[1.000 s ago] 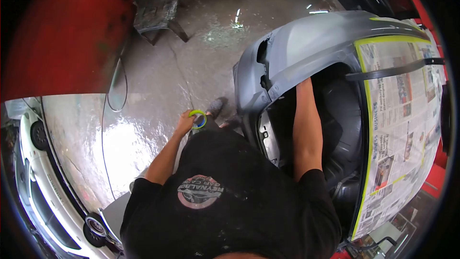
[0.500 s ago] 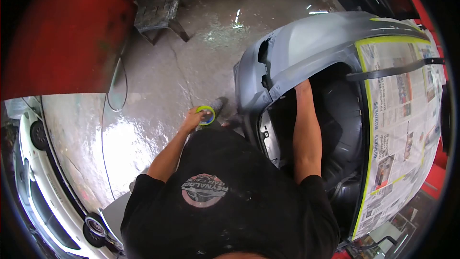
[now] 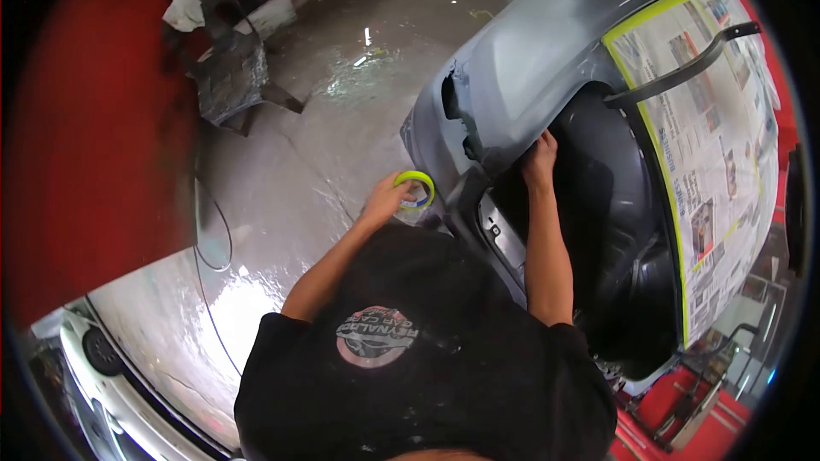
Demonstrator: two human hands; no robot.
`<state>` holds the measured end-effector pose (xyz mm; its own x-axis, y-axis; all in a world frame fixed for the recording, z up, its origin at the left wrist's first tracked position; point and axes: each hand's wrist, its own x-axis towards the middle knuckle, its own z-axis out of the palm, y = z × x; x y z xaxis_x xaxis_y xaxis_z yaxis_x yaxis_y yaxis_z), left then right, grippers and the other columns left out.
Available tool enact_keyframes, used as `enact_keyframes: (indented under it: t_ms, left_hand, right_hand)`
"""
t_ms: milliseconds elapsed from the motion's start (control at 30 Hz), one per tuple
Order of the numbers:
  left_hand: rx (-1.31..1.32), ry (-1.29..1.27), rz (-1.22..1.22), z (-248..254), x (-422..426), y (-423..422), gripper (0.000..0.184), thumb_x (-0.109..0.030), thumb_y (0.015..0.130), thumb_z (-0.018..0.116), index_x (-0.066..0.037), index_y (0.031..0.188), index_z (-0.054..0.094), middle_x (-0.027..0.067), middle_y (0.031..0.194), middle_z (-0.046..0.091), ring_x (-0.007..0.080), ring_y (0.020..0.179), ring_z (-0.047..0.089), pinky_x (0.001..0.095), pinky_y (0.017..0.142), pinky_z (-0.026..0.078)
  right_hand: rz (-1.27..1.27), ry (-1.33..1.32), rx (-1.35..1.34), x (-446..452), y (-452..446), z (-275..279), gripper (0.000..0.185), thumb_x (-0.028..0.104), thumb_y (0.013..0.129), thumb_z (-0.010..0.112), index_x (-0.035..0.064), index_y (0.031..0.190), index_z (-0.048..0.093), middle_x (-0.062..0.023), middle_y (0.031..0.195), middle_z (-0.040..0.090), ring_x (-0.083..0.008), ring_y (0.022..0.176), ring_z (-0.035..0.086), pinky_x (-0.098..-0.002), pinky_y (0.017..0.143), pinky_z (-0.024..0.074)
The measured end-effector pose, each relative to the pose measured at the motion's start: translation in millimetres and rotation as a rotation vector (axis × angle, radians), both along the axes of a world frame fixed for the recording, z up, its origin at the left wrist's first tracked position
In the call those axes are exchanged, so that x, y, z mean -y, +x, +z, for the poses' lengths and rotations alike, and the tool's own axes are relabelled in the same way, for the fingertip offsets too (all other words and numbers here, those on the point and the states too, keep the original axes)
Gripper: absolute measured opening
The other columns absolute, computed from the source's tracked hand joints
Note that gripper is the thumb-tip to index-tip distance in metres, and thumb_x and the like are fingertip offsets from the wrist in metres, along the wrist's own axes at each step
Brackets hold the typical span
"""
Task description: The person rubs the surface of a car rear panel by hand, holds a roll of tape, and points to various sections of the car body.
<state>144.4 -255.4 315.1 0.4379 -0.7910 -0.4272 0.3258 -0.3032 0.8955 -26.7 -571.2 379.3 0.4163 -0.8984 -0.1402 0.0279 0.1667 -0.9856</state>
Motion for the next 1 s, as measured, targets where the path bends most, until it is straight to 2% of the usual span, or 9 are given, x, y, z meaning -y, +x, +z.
enact_keyframes:
  t_ms: [133, 233, 433, 533, 667, 733, 833, 933, 1000]
  left_hand:
    - [-0.101, -0.042, -0.03, 0.4, 2.9, 39.4, 0.032, -0.014, 0.098, 0.053, 0.001, 0.125, 0.062, 0.0116, 0.108, 0.072, 0.0207, 0.086, 0.072, 0.0318, 0.075, 0.054]
    - [-0.118, -0.051, -0.099, 1.2, 6.9, 66.9, 0.032, -0.01, 0.096, 0.054, 0.0, 0.125, 0.062, 0.0101, 0.105, 0.071, 0.0192, 0.084, 0.071, 0.0314, 0.076, 0.055]
    - [-0.154, -0.156, -0.387, 14.1, 34.1, 83.6, 0.038, -0.004, 0.092, 0.052, 0.0, 0.129, 0.061, 0.0087, 0.106, 0.07, 0.0171, 0.088, 0.07, 0.0309, 0.08, 0.054]
    - [-0.134, -0.226, -0.523, 36.2, 50.0, 76.2, 0.044, -0.001, 0.088, 0.05, -0.001, 0.131, 0.061, 0.0097, 0.11, 0.07, 0.018, 0.09, 0.07, 0.0316, 0.084, 0.054]
    - [-0.222, -0.355, -0.607, 22.7, 61.8, 44.1, 0.044, 0.002, 0.088, 0.047, 0.001, 0.131, 0.059, 0.0112, 0.118, 0.067, 0.0171, 0.101, 0.067, 0.0304, 0.088, 0.053]
    - [-0.263, -0.34, -0.675, 32.3, 61.3, 43.4, 0.046, -0.005, 0.091, 0.051, 0.0, 0.137, 0.056, 0.0145, 0.122, 0.066, 0.0212, 0.109, 0.065, 0.0331, 0.092, 0.052]
    - [0.075, -0.454, -0.726, 31.5, 58.3, 49.4, 0.054, -0.016, 0.092, 0.057, -0.001, 0.143, 0.051, 0.0195, 0.13, 0.063, 0.0286, 0.114, 0.063, 0.0376, 0.099, 0.049]
    - [0.182, -0.33, -0.774, 35.6, 64.8, 70.6, 0.062, -0.026, 0.092, 0.06, 0.0, 0.146, 0.046, 0.0229, 0.138, 0.056, 0.0338, 0.123, 0.058, 0.0419, 0.104, 0.045]
    - [0.375, -0.399, -0.554, 26.3, 78.8, 71.2, 0.06, -0.026, 0.095, 0.058, 0.002, 0.146, 0.045, 0.023, 0.144, 0.051, 0.0384, 0.131, 0.052, 0.0426, 0.108, 0.043]
  right_hand:
    - [-0.202, -0.171, -0.232, -60.0, -42.0, 21.7, 0.028, 0.012, 0.097, 0.056, -0.0058, 0.113, 0.068, -0.0083, 0.084, 0.069, -0.0121, 0.066, 0.062, -0.025, 0.057, 0.0503]
    - [-0.103, -0.122, -0.382, -128.5, -52.7, 44.1, 0.029, 0.012, 0.097, 0.054, -0.007, 0.113, 0.068, -0.0096, 0.08, 0.069, -0.0099, 0.058, 0.057, -0.0228, 0.051, 0.0453]
    - [0.123, 0.094, -0.404, -219.7, 2.5, 47.2, 0.042, 0.013, 0.095, 0.064, -0.0057, 0.133, 0.06, -0.013, 0.111, 0.069, -0.0162, 0.091, 0.067, -0.0284, 0.077, 0.0558]
    - [0.217, 0.068, -0.331, -231.8, 32.6, 56.0, 0.052, 0.017, 0.095, 0.068, -0.0057, 0.14, 0.054, -0.0116, 0.121, 0.064, -0.0153, 0.101, 0.063, -0.0301, 0.091, 0.051]
    - [0.195, 0.128, -0.427, -227.6, 31.3, 58.2, 0.036, 0.014, 0.096, 0.067, -0.0043, 0.126, 0.064, -0.0084, 0.113, 0.07, -0.015, 0.103, 0.066, -0.0294, 0.094, 0.0502]
    - [0.172, 0.131, -0.41, -225.1, 24.5, 54.1, 0.027, 0.012, 0.096, 0.065, -0.0053, 0.116, 0.066, -0.0083, 0.107, 0.072, -0.0143, 0.099, 0.066, -0.029, 0.091, 0.0508]
    - [0.159, 0.184, -0.406, -225.0, 15.2, 52.2, 0.024, 0.011, 0.095, 0.065, -0.0054, 0.112, 0.067, -0.0085, 0.102, 0.073, -0.0136, 0.094, 0.066, -0.028, 0.088, 0.0508]
    - [0.159, 0.175, -0.55, -227.2, 1.7, 44.5, 0.022, 0.012, 0.093, 0.067, -0.0055, 0.106, 0.068, -0.0068, 0.093, 0.073, -0.0118, 0.086, 0.065, -0.0261, 0.081, 0.0496]
    - [0.191, 0.108, -0.721, -228.0, -10.4, 37.8, 0.021, 0.013, 0.091, 0.069, -0.0054, 0.102, 0.068, -0.0045, 0.085, 0.071, -0.0099, 0.079, 0.063, -0.0252, 0.074, 0.0476]
